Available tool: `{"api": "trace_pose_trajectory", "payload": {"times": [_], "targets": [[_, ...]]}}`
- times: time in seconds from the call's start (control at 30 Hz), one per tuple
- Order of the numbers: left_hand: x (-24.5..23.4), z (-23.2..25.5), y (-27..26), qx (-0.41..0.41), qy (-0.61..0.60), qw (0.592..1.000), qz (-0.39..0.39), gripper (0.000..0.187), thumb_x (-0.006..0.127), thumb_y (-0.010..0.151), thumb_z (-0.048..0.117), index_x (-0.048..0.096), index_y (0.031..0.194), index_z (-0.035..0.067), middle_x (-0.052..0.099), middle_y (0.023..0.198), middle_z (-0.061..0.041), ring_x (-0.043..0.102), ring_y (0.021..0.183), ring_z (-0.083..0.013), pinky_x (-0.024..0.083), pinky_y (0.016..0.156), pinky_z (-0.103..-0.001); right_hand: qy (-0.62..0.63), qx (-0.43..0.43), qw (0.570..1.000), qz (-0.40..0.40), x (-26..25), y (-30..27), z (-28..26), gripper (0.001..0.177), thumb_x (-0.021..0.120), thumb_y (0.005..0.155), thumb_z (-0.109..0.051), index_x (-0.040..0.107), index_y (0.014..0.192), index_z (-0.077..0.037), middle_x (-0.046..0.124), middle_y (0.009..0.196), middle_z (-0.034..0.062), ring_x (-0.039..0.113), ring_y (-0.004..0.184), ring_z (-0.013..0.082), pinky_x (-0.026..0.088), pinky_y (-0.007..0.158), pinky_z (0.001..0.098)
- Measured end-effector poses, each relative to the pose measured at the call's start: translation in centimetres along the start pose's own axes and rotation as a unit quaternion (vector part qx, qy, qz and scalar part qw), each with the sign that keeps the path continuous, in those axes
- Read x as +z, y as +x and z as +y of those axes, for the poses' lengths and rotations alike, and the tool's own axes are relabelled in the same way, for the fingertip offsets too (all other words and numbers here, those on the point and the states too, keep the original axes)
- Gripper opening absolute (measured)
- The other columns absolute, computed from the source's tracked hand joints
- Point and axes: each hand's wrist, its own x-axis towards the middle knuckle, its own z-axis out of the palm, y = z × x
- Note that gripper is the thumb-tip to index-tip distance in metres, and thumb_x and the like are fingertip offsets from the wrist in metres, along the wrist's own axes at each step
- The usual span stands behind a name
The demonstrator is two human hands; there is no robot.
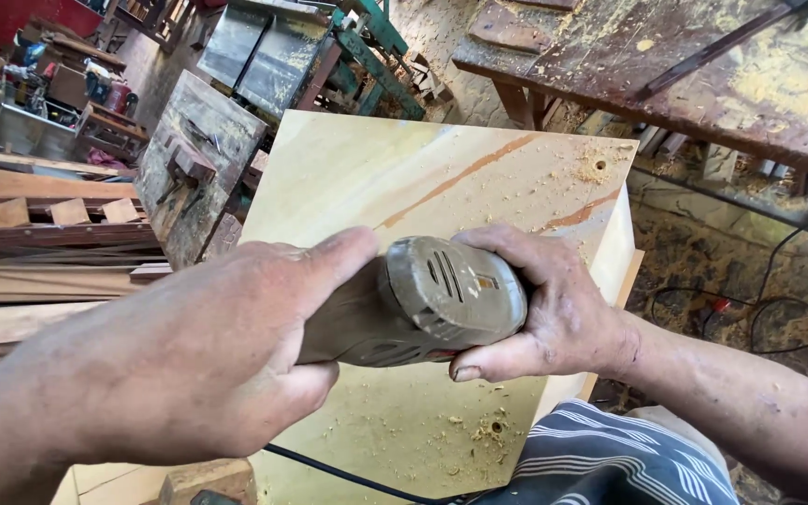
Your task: The person changes drill bits on a corded drill and then drills holes into a light-colored wooden panel. The person uses both hands to operate the drill and stabilize the wood during the task.
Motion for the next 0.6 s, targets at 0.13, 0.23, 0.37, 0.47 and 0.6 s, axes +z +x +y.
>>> {"api": "trace_pose_trajectory", "payload": {"times": [0.13,0.23,0.37,0.47,0.6], "targets": [[0.5,0.5,1.6,-0.026,-0.020,0.999,-0.044,0.084,0.068,0.075,0.022,0.036,0.153,0.019,0.075,0.089,-0.020,0.075,0.094,-0.0365,0.059,0.084,-0.045,-0.010,0.011,0.997,-0.069,-1.2,1.2,-0.6,0.086,0.093,0.065,-0.053,0.060,0.129,-0.005,0.073,0.114,0.0105,0.076,0.103,0.0244,0.060,0.087,0.0355],[4.0,-3.2,2.5,0.084,-0.065,0.994,0.005,0.086,0.071,0.075,0.024,0.036,0.151,0.005,0.072,0.105,-0.020,0.070,0.105,-0.0367,0.053,0.090,-0.045,0.014,-0.008,0.994,-0.109,-0.8,2.6,-1.4,0.085,0.092,0.070,-0.053,0.059,0.132,-0.006,0.073,0.117,0.0100,0.075,0.105,0.0259,0.060,0.089,0.0372],[7.7,-6.9,3.4,0.039,-0.072,0.997,-0.012,0.093,0.076,0.068,0.022,0.039,0.152,0.007,0.071,0.116,-0.020,0.068,0.114,-0.0357,0.052,0.097,-0.043,0.063,-0.025,0.991,-0.113,-0.6,2.1,-0.3,0.080,0.090,0.074,-0.054,0.059,0.132,-0.008,0.074,0.116,0.0077,0.077,0.105,0.0247,0.062,0.089,0.0363],[10.6,-11.5,2.9,-0.002,-0.017,0.998,-0.056,0.109,0.086,0.068,0.036,0.032,0.158,0.008,0.067,0.126,-0.020,0.065,0.120,-0.0358,0.049,0.102,-0.043,0.101,-0.016,0.988,-0.112,-0.8,1.8,0.1,0.075,0.089,0.077,-0.053,0.060,0.130,-0.010,0.075,0.112,0.0049,0.078,0.102,0.0231,0.063,0.086,0.0351],[15.7,-16.3,-0.9,0.088,0.024,0.996,-0.003,0.094,0.075,0.071,0.021,0.037,0.155,0.003,0.061,0.138,-0.028,0.059,0.130,-0.0416,0.045,0.105,-0.045,0.126,-0.025,0.985,-0.119,-0.7,1.6,0.7,0.068,0.088,0.079,-0.049,0.060,0.128,-0.012,0.073,0.109,0.0037,0.077,0.100,0.0236,0.061,0.081,0.0362]]}}
